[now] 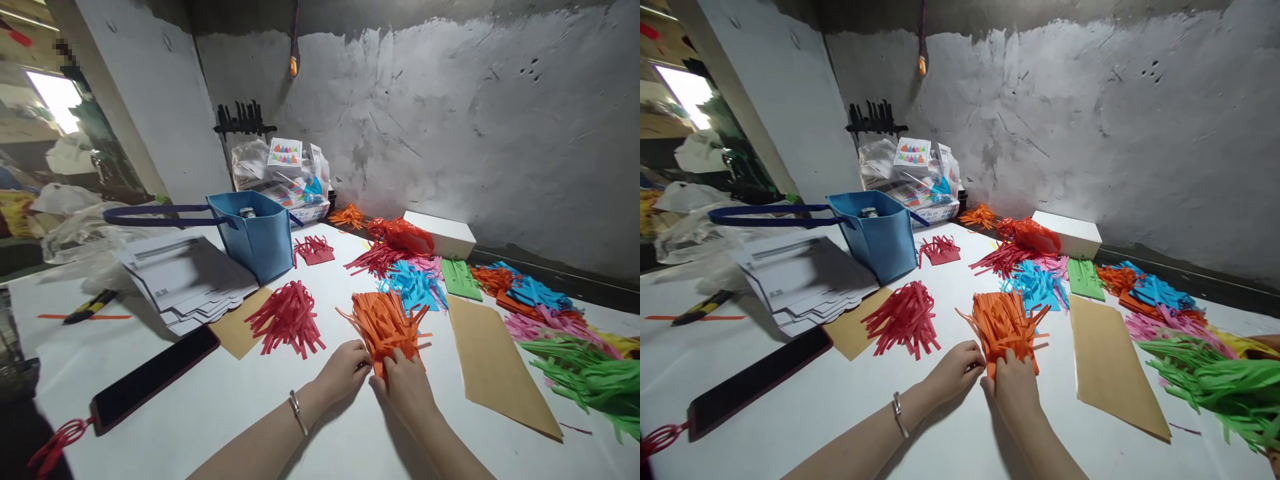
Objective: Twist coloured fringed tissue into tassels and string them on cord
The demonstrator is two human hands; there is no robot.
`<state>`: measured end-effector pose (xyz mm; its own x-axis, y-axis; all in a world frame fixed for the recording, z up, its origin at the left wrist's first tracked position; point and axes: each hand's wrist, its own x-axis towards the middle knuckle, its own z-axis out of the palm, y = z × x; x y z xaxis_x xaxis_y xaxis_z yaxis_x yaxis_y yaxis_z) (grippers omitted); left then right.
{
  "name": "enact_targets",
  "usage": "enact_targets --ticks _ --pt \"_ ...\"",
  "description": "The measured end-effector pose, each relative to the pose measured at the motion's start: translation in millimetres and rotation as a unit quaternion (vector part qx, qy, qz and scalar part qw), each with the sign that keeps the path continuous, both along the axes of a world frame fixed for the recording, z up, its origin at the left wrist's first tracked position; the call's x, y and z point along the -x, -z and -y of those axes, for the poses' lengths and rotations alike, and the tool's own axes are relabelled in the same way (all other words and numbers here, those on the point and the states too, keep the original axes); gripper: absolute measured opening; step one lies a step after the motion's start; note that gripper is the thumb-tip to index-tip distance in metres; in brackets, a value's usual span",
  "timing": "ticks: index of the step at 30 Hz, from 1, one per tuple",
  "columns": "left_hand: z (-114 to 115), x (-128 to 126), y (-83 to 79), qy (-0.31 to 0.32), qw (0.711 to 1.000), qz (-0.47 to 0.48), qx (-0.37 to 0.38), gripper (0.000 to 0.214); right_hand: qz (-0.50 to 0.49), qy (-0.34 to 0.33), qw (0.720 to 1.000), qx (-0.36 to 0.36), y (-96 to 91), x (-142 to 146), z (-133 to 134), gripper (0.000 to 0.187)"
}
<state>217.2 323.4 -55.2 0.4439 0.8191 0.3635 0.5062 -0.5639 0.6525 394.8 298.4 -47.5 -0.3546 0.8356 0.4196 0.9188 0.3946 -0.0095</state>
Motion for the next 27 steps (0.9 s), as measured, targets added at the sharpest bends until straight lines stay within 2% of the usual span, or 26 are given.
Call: enact_targets --ticks 2,6,12,16,21,24,27 --pt "0 0 -0.6 -0.002 1.0 0.002 -0.001 0.019 -0.002 0.024 1.0 -0.007 1.0 5 1 0.01" --pt "1 1 -3.9 -0.003 1.0 0.005 -0.003 0.021 -0.028 0.023 0.999 -0.008 6.3 7 3 0.021" --pt "1 2 -5.5 0.008 1.0 0.011 -0.013 0.021 -0.147 0.033 0.989 0.011 12.3 -7 5 0.028" --pt "1 3 -4.5 0.018 0.999 0.017 -0.028 0.02 -0.257 0.027 0.965 0.048 9.5 -14 8 0.026" --pt "5 2 -6.9 0.049 0.996 0.017 -0.067 0.016 -0.387 0.025 0.918 0.084 8.4 -19 12 0.032" --pt "10 -6 -7.1 0.075 0.992 0.011 -0.096 0.02 -0.434 0.017 0.896 0.091 9.6 -22 14 0.032" --pt "13 -18 -5.5 0.083 0.99 0.002 -0.113 0.014 -0.451 0.005 0.888 0.088 10.8 -25 19 0.03"
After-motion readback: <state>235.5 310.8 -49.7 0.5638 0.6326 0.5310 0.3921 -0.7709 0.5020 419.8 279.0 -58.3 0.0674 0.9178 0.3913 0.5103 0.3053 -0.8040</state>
